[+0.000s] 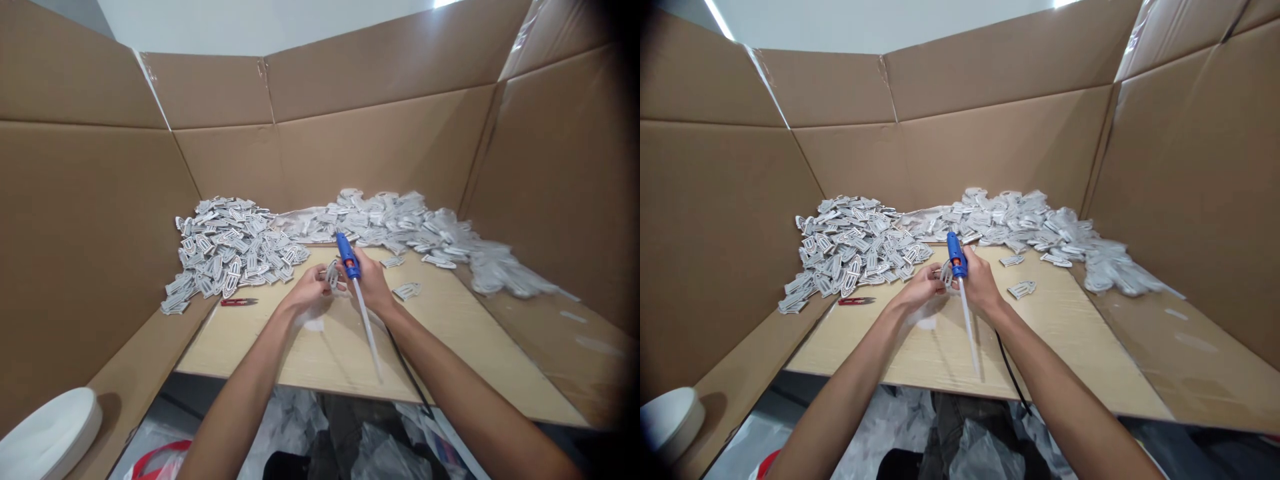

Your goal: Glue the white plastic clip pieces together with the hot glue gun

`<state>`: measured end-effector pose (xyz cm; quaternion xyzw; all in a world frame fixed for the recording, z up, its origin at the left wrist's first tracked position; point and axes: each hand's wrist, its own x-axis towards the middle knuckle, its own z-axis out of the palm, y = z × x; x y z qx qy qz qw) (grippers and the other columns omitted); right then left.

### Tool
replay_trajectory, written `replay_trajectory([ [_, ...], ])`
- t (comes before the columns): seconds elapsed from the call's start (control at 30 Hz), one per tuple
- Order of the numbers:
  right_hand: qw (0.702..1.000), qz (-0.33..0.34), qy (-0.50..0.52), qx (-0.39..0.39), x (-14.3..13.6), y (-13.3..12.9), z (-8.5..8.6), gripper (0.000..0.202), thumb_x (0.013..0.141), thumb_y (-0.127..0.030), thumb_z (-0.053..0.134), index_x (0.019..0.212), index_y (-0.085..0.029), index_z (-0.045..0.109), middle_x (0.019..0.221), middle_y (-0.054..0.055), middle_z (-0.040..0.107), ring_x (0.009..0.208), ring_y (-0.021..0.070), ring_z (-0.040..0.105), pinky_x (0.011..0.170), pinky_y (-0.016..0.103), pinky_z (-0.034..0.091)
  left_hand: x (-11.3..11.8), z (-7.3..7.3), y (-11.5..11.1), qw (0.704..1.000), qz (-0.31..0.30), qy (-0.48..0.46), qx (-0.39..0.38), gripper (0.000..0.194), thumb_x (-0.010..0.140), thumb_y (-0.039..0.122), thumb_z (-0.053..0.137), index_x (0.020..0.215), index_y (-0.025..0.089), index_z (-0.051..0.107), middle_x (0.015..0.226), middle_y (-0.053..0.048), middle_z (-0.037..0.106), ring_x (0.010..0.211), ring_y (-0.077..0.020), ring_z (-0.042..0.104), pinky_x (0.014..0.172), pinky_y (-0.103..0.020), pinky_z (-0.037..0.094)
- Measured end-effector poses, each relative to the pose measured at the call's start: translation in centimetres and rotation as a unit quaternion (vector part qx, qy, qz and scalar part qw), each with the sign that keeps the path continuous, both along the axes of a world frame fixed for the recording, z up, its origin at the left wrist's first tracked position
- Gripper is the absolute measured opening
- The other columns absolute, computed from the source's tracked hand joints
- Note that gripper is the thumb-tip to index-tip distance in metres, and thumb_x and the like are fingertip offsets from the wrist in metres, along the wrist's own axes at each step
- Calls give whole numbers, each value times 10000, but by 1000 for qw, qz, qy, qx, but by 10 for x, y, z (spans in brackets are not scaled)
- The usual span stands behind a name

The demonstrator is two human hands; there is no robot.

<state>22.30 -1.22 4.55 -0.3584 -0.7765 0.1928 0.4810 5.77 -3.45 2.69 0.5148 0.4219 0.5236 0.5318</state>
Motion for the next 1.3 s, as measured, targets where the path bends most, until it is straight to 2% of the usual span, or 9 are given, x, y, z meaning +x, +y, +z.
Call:
replay_trajectory([
  [0.23,999,-15,-22,31,1,4,-4,202,781,-270,611,848,-254,422,727,-21,622,601,143,512,604,240,360,2,5,-3,1000,5,11,6,307,583,15,597,852,160,627,780,-32,660,620,-114,601,561,-212,350],
  [0.43,1000,2,-26,17,0,4,-3,178,782,-263,586,847,-252,421,758,-5,633,636,157,532,620,242,377,4,10,-6,999,26,20,4,290,569,7,598,812,162,627,728,-25,645,600,-110,571,539,-203,325],
  [0.6,999,29,-33,6,-3,1,-2,185,745,-219,563,828,-253,402,753,-8,601,651,158,528,630,242,384,3,8,-4,999,21,17,22,169,640,99,695,789,156,641,682,-15,606,569,-94,521,521,-201,313],
  [0.77,998,32,-46,0,-6,-3,-3,159,778,-221,551,806,-250,397,748,-2,594,663,164,523,638,249,381,2,4,-2,999,37,8,22,238,658,187,805,823,154,637,705,-8,607,571,-84,500,532,-204,336],
  [0.97,999,11,-2,34,-3,-1,0,106,844,-293,593,797,-217,536,841,40,658,751,182,565,700,264,416,-1,2,0,996,89,-12,1,266,779,304,772,939,179,600,781,-42,672,632,-120,615,548,-200,373],
  [1.07,1000,-1,15,-27,0,1,1,217,871,-405,617,800,-200,629,771,25,670,712,181,576,662,261,426,-3,3,1,991,135,-24,-10,232,849,356,690,947,189,561,762,-42,674,643,-125,628,559,-199,393],
  [1.17,994,9,-1,-105,2,2,0,352,884,-527,602,761,-203,664,681,9,663,653,186,590,600,262,427,-5,6,0,983,179,-39,-10,205,856,336,658,923,205,515,734,-18,657,621,-113,609,552,-190,382],
  [1.3,990,42,-48,-122,1,-2,0,432,925,-576,531,727,-223,681,666,15,687,646,189,627,618,264,458,-4,9,-1,981,178,-78,1,244,788,253,689,930,215,495,759,-2,652,635,-111,605,543,-188,368],
])
